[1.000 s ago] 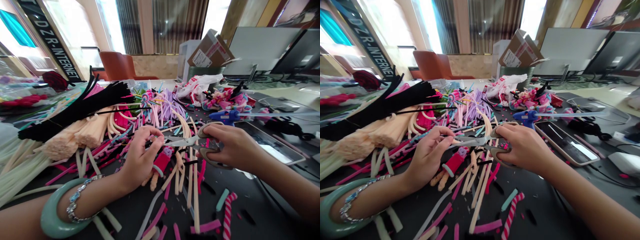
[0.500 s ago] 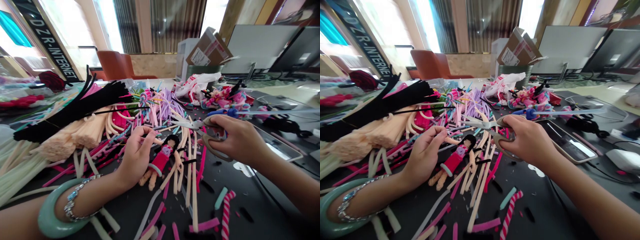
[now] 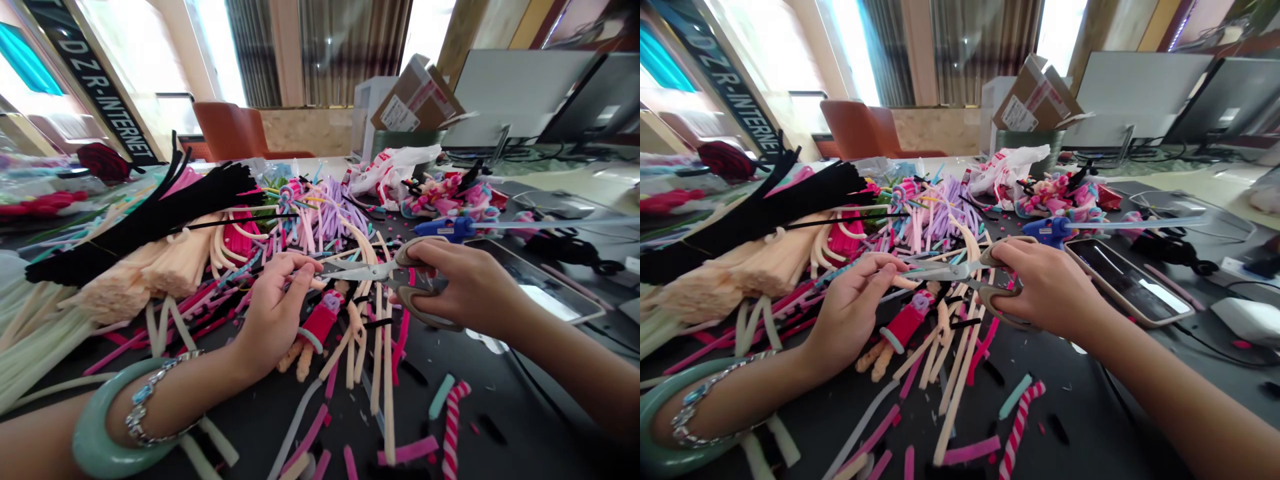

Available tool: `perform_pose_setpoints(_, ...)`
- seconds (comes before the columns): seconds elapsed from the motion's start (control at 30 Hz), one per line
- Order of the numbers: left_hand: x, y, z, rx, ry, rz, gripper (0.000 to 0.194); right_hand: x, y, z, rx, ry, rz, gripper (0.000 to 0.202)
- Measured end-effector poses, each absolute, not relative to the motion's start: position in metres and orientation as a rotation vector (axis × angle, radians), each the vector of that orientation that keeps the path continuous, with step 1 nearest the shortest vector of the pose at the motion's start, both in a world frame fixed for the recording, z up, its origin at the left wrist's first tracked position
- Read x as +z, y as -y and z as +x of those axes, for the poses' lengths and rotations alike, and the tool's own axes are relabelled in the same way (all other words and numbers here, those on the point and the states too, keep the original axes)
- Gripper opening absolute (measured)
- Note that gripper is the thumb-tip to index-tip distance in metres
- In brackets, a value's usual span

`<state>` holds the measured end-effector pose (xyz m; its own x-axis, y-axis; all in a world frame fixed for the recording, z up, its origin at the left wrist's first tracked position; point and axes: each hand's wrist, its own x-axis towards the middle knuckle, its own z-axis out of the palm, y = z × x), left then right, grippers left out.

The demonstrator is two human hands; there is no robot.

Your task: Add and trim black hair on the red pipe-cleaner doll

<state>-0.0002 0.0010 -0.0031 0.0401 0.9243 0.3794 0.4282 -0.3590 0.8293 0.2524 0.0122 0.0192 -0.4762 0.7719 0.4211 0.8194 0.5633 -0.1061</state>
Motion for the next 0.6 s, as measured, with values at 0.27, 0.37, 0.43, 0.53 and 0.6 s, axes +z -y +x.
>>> perform_pose_setpoints(0.27, -0.0067, -0.0012, -0.0007, 1.151, -1.423, 1.847, 0.025, 0.0189, -0.0123, 0.2518, -0.174, 2.285, -1.354, 0.025)
perform_pose_setpoints(0.37, -0.0104, -0.0008, 0.0001, 0.981, -1.504, 1.993, 0.046, 0.0188, -0.0133, 0.2540, -0.208, 2.222, -1.419, 0.024)
perform_pose_setpoints(0.43, -0.0117, -0.0004, 0.0007, 0.913, -1.549, 2.082, 0.053, 0.0190, -0.0142, 0.2554, -0.219, 2.225, -1.460, 0.025)
perform_pose_setpoints(0.53, -0.0108, 0.0002, 0.0014, 0.876, -1.580, 2.098, 0.060, 0.0191, -0.0153, 0.2564, -0.209, 2.265, -1.518, 0.025)
perform_pose_setpoints(0.6, -0.0084, 0.0008, 0.0019, 0.850, -1.578, 2.066, 0.071, 0.0185, -0.0155, 0.2563, -0.191, 2.290, -1.538, 0.026)
